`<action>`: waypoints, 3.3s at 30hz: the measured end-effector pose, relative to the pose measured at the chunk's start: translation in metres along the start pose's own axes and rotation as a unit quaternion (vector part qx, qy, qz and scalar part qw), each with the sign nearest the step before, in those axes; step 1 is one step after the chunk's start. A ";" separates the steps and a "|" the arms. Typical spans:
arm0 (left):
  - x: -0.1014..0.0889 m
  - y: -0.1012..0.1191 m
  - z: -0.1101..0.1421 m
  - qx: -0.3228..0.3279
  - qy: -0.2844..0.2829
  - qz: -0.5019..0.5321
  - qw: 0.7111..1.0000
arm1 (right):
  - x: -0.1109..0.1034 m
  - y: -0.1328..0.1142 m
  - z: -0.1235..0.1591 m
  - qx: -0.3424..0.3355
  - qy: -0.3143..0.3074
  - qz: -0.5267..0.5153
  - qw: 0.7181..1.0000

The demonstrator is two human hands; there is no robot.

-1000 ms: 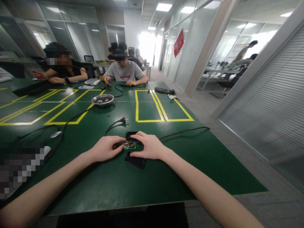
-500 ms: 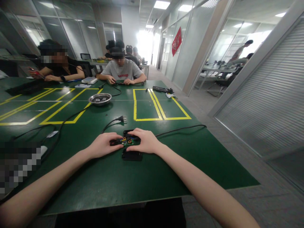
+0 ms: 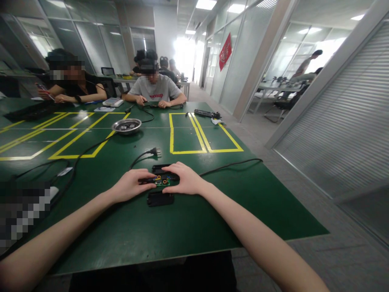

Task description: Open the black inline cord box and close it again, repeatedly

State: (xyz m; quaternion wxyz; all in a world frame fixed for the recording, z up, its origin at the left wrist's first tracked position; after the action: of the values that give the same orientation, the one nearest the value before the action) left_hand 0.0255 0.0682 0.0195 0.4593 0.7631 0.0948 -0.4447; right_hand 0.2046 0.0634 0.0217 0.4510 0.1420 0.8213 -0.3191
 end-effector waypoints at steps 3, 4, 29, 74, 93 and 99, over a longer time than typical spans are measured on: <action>0.000 -0.001 0.000 0.005 0.003 0.000 1.000 | 0.003 -0.006 -0.002 -0.008 0.002 0.008 1.000; 0.000 0.000 0.000 0.007 0.002 -0.001 1.000 | 0.003 -0.007 -0.001 -0.009 0.004 0.006 1.000; -0.007 0.002 0.000 0.009 0.003 0.058 0.998 | -0.005 0.010 0.010 0.061 -0.019 0.085 0.994; -0.008 0.011 0.010 -0.086 -0.092 0.252 0.960 | -0.011 -0.017 0.012 0.025 -0.012 0.039 0.999; 0.004 0.018 0.021 -0.088 -0.154 0.210 0.962 | -0.006 -0.035 0.017 -0.035 -0.053 0.078 0.995; 0.002 0.018 0.018 -0.048 -0.105 0.138 0.984 | -0.004 -0.041 0.017 -0.044 -0.048 0.140 0.988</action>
State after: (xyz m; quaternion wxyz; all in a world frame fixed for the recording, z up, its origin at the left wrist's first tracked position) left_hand 0.0262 0.0436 0.0263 0.5595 0.6949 -0.0391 -0.4500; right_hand 0.1973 0.0215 0.0346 0.5361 0.2200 0.7839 -0.2230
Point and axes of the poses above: each hand's wrist, its own z-axis away from the middle knuckle, its own x-axis out of the palm, y = z × x, the point moved 7 cm from there along -z, towards the middle knuckle, and after that the axes turned 10 degrees about z, right-handed, at the moved point
